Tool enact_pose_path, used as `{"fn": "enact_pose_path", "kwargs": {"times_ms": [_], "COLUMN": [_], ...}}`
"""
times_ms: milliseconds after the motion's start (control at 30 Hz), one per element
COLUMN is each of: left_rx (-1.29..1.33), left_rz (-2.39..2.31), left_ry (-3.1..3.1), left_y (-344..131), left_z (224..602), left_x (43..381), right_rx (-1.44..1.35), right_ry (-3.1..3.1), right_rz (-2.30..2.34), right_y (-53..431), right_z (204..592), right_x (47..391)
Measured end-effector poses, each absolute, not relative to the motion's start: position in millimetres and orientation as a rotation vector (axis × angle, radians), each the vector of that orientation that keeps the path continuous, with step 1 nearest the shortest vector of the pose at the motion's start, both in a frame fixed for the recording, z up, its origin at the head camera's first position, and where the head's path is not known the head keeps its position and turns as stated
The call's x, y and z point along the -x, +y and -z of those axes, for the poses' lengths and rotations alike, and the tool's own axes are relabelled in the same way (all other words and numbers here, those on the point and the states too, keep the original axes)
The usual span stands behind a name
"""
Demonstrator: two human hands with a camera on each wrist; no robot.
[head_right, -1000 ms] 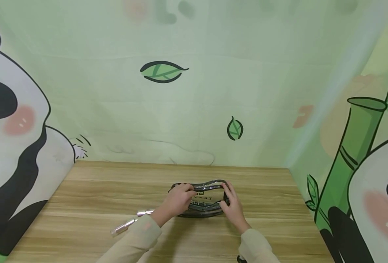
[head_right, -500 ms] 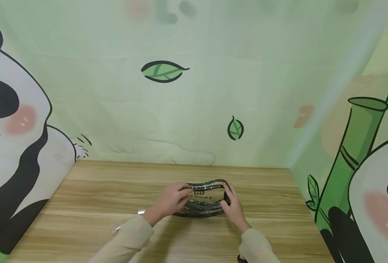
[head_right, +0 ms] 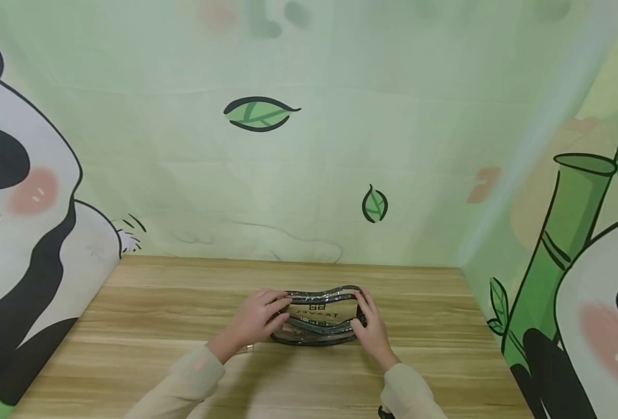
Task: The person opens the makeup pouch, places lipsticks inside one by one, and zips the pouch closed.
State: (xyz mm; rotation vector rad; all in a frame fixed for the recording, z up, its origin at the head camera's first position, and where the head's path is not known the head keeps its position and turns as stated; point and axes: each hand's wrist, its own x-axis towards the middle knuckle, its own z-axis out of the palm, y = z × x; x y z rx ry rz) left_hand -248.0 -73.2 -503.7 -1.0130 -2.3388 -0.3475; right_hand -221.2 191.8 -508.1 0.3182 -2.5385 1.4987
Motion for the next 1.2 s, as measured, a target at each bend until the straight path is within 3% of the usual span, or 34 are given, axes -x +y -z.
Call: {"fn": "enact_pose_path", "kwargs": {"times_ms": [800,1200], "left_rx": [0.763,0.801], "left_rz": [0.334,0.274], "left_ry": [-2.7,-2.617], "left_y": [-140,-173], "left_z": [520,541], "left_x": [234,222], "right_rx": [-0.321,-0.336], "right_ry": [-2.565,-2.554], "right_rz": [-1.451,-1.459], "right_y": [192,192], "right_z": [506,507], "right_x": [220,221]}}
